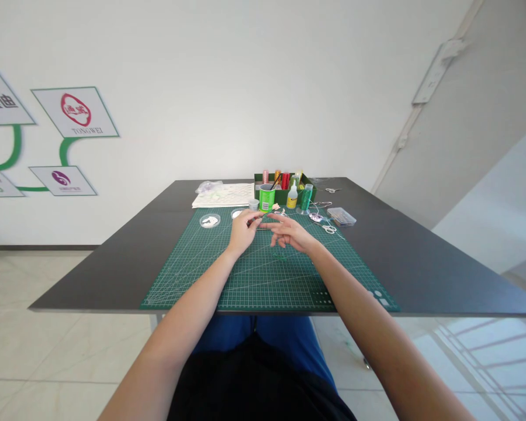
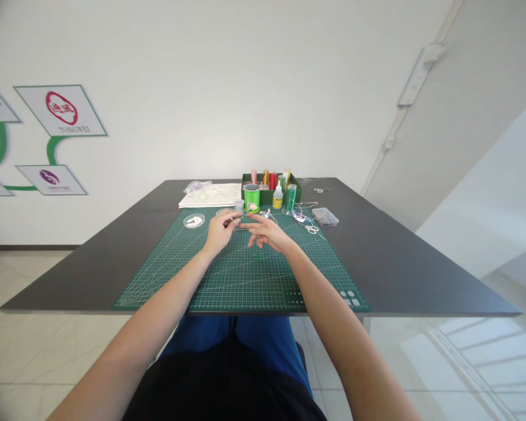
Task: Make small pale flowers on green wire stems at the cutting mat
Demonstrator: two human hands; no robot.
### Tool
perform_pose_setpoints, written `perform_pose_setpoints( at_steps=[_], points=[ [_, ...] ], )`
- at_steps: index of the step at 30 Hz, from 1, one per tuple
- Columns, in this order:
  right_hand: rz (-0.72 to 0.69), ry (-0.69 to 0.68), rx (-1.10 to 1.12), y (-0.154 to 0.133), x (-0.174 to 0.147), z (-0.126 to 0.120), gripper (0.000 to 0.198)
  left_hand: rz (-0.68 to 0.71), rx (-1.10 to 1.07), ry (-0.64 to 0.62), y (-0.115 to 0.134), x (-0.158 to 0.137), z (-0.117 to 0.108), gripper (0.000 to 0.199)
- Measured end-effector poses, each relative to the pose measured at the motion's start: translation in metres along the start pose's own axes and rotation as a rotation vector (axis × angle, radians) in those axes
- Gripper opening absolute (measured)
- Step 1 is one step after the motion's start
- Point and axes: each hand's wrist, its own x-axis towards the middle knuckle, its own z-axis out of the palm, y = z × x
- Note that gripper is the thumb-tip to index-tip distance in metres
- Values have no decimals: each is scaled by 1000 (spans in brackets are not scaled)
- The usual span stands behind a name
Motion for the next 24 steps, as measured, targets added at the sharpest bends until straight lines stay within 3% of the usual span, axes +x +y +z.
perform_pose_setpoints(
  at_steps=[5,15,24],
  points=[
    [53,6,-38,0,0,1,60,-23,31,-4,-2,-2,1,22],
    [-37,145,-178,1,3,-2,48,-31,40,9,-7,-2,2,21],
    [24,131,-373,2,3,-1,44,-12,397,-100,4,-7,-4,30]
  ],
)
